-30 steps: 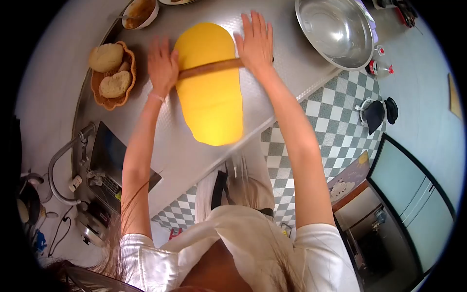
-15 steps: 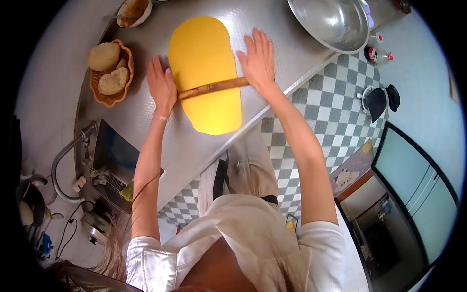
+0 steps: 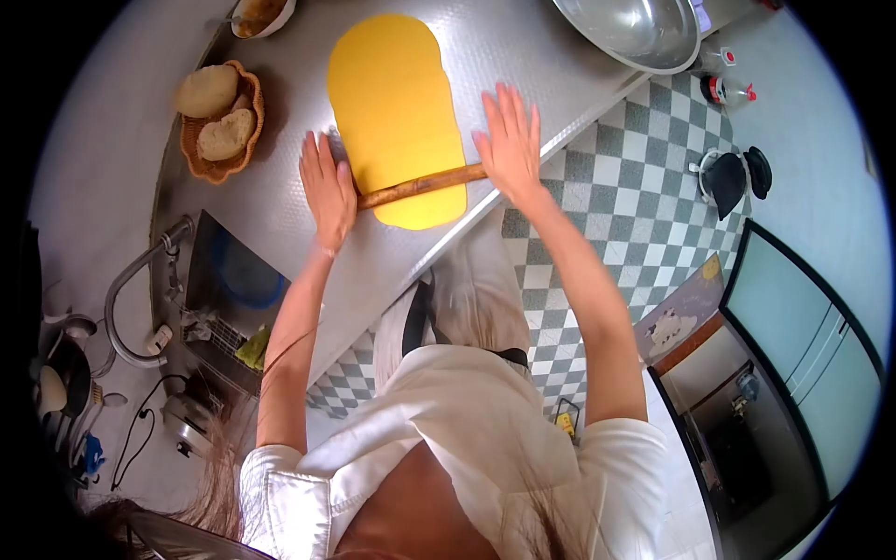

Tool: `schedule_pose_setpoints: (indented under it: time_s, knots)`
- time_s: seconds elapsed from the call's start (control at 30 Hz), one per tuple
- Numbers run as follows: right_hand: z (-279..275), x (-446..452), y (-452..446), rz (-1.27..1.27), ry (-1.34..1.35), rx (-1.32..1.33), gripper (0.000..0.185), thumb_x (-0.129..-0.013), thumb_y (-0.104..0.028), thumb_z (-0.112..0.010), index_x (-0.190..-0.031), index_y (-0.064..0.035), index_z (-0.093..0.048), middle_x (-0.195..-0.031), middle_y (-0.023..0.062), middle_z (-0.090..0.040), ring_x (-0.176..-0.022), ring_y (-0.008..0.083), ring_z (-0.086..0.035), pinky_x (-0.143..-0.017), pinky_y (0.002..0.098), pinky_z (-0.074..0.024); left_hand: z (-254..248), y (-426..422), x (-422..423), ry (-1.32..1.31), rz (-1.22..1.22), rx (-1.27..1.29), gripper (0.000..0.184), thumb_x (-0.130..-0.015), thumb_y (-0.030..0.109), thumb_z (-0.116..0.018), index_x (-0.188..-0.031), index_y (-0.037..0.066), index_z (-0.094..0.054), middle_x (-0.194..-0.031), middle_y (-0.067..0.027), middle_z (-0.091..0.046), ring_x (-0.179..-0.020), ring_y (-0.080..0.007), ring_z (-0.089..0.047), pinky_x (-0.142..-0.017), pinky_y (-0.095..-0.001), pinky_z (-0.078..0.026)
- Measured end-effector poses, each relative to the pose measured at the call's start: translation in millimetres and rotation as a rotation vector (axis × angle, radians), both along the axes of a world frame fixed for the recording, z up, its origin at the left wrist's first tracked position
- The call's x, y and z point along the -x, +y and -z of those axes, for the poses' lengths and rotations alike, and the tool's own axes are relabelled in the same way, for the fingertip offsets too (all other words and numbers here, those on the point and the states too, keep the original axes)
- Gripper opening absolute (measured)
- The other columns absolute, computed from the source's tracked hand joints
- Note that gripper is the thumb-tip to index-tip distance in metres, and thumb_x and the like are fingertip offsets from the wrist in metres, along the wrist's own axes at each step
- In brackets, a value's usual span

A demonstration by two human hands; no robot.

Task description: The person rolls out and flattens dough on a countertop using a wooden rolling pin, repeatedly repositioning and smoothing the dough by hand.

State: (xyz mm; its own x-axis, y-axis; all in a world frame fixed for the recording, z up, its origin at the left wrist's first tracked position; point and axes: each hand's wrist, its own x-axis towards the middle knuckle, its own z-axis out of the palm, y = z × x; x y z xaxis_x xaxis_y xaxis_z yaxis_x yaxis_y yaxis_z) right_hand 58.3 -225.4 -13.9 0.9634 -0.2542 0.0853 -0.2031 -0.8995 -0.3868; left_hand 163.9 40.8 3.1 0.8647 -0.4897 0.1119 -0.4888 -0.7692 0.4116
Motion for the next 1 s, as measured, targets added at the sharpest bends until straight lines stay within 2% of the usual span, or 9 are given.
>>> schedule_pose_setpoints:
  time_s: [0.1, 0.17, 0.3, 0.43, 0.5, 0.6, 0.7, 0.8, 1.0]
  knots:
    - [0.3, -0.2, 1.3, 0.023, 0.005, 0.053, 0.054, -0.088, -0.031, -0.052, -0.137, -0.0071, -0.045, -0.148, 0.0132, -0.034, -0.138, 0.0304, -0.029, -0.111, 0.0524, -0.0206, 13.8, -10.6, 8.1, 0.056, 0.034, -0.038, 0.057, -0.092, 0.024, -0.043, -0.143, -0.001, -0.031, -0.149, -0.0208, -0.03, -0.137, -0.0373, -0.028, -0.114, -0.0479, -0.018]
    - [1.4, 31.5, 16.3, -0.001, 0.052, 0.071, 0.053, -0.087, -0.031, -0.054, -0.135, -0.0078, -0.047, -0.147, 0.0115, -0.037, -0.137, 0.0286, -0.031, -0.11, 0.0514, -0.0214, 9.0, 7.8, 40.8, 0.105, 0.079, -0.14, 0.058, -0.091, 0.026, -0.043, -0.143, 0.0, -0.032, -0.15, -0.0189, -0.029, -0.138, -0.035, -0.028, -0.114, -0.0465, -0.018]
    - [8.3, 60.6, 20.6, -0.032, 0.061, 0.079, 0.055, -0.084, -0.035, -0.06, -0.131, -0.0081, -0.05, -0.144, 0.0068, -0.042, -0.135, 0.0249, -0.034, -0.109, 0.0493, -0.0242, 19.0, 24.1, 66.5, 0.132, 0.143, -0.163, 0.057, -0.093, 0.032, -0.04, -0.144, 0.006, -0.035, -0.152, -0.0146, -0.029, -0.139, -0.0319, -0.028, -0.114, -0.0453, -0.021]
    - [5.7, 78.0, 24.0, -0.082, 0.071, 0.068, 0.058, -0.079, -0.039, -0.064, -0.128, -0.009, -0.052, -0.142, 0.004, -0.044, -0.134, 0.0237, -0.037, -0.108, 0.0466, -0.0283, 20.5, 34.9, 82.3, 0.106, 0.2, -0.205, 0.059, -0.093, 0.036, -0.046, -0.144, 0.011, -0.035, -0.151, -0.0117, -0.03, -0.138, -0.031, -0.029, -0.112, -0.0454, -0.024]
    - [4.2, 87.3, 26.6, -0.095, 0.079, 0.039, 0.055, -0.078, -0.036, -0.066, -0.125, -0.0099, -0.054, -0.141, 0.0027, -0.045, -0.133, 0.0235, -0.038, -0.107, 0.0453, -0.0298, 20.6, 40.3, 91.1, 0.089, 0.238, -0.224, 0.06, -0.091, 0.037, -0.05, -0.144, 0.013, -0.037, -0.151, -0.0102, -0.031, -0.138, -0.0303, -0.03, -0.111, -0.0453, -0.026]
    - [4.4, 101.7, 28.2, -0.121, 0.044, -0.011, 0.047, -0.077, -0.031, -0.067, -0.119, -0.0107, -0.058, -0.139, 0.0013, -0.047, -0.132, 0.0232, -0.039, -0.107, 0.0447, -0.0313, 16.6, 45.6, 102.4, 0.101, 0.261, -0.225, 0.058, -0.09, 0.034, -0.052, -0.143, 0.013, -0.038, -0.149, -0.0119, -0.035, -0.134, -0.0327, -0.035, -0.11, -0.0451, -0.03]
    - [2.1, 112.7, 30.9, -0.129, 0.003, -0.058, 0.039, -0.078, -0.026, -0.068, -0.113, -0.0105, -0.061, -0.136, 0.0007, -0.051, -0.13, 0.023, -0.042, -0.106, 0.0447, -0.0323, 15.4, 51.4, 112.7, 0.123, 0.271, -0.223, 0.053, -0.09, 0.025, -0.053, -0.141, 0.013, -0.041, -0.147, -0.0113, -0.038, -0.132, -0.032, -0.038, -0.108, -0.0441, -0.032]
    - [1.9, 120.4, 35.8, -0.108, -0.041, -0.087, 0.035, -0.077, -0.021, -0.068, -0.11, -0.0094, -0.061, -0.129, 0.0017, -0.055, -0.127, 0.0236, -0.045, -0.104, 0.0439, -0.0331, 11.7, 55.7, 126.1, 0.097, 0.253, -0.209, 0.051, -0.088, 0.008, -0.048, -0.139, 0.015, -0.044, -0.145, -0.0084, -0.041, -0.132, -0.0282, -0.04, -0.107, -0.0429, -0.035]
    - [0.6, 150.6, 55.3, -0.075, -0.026, -0.197, 0.035, -0.072, -0.009, -0.07, -0.105, -0.0071, -0.06, -0.111, 0.007, -0.059, -0.11, 0.0268, -0.052, -0.099, 0.0439, -0.0354, 2.9, 78.9, 154.4, 0.246, 0.332, -0.061, 0.052, -0.082, 0.003, -0.047, -0.134, 0.01, -0.049, -0.139, -0.0093, -0.048, -0.125, -0.0268, -0.047, -0.106, -0.0413, -0.036]
